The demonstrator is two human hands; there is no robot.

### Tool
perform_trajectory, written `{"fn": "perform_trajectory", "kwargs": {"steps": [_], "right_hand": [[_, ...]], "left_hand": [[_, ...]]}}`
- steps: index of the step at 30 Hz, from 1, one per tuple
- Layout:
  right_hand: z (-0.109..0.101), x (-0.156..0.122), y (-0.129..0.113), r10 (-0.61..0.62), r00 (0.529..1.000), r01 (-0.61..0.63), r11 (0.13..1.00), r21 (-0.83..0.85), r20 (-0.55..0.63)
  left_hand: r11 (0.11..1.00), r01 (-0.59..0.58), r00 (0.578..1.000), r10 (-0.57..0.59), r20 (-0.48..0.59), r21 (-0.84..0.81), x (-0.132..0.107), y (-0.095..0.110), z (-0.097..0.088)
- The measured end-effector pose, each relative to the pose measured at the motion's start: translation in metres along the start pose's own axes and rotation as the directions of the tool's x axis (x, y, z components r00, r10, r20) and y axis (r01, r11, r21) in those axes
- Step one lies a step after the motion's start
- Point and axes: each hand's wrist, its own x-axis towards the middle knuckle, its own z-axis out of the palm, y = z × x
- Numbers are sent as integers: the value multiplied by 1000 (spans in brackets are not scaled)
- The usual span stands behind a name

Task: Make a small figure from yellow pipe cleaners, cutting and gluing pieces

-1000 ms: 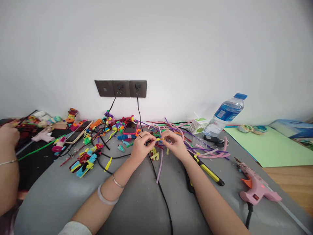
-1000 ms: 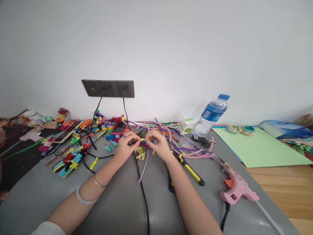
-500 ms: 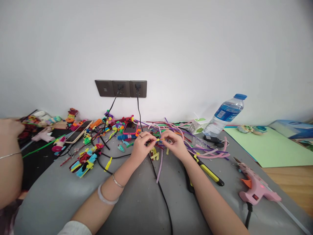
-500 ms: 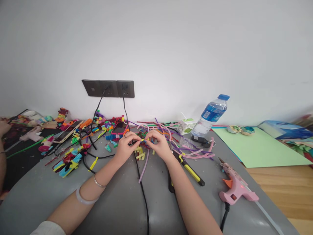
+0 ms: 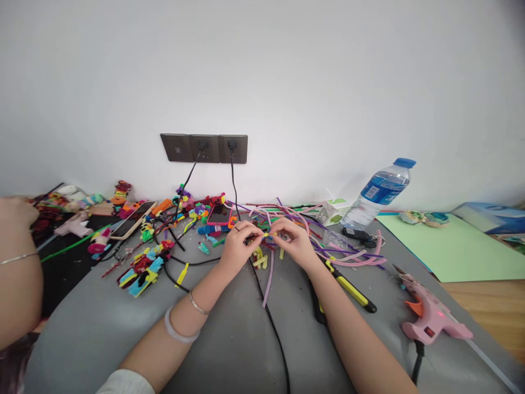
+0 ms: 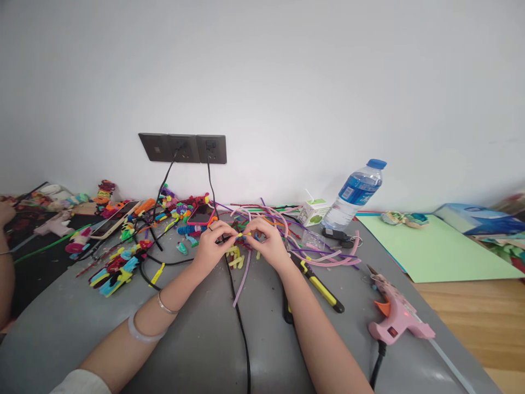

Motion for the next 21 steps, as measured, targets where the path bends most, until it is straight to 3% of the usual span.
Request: {"fn": "perform_trajectory", "kwargs": {"steps": [6,21], "right_hand": [[0,-2,2,101,994,-99,994,35,-41],[-3,-2,6,58,995,-60,998,-13,-81]], "left_hand": [[1000,18,999,-18,-32,11,1,0,-1],[996,84,996,-84,-37,-18,0,-4,-1]]}}
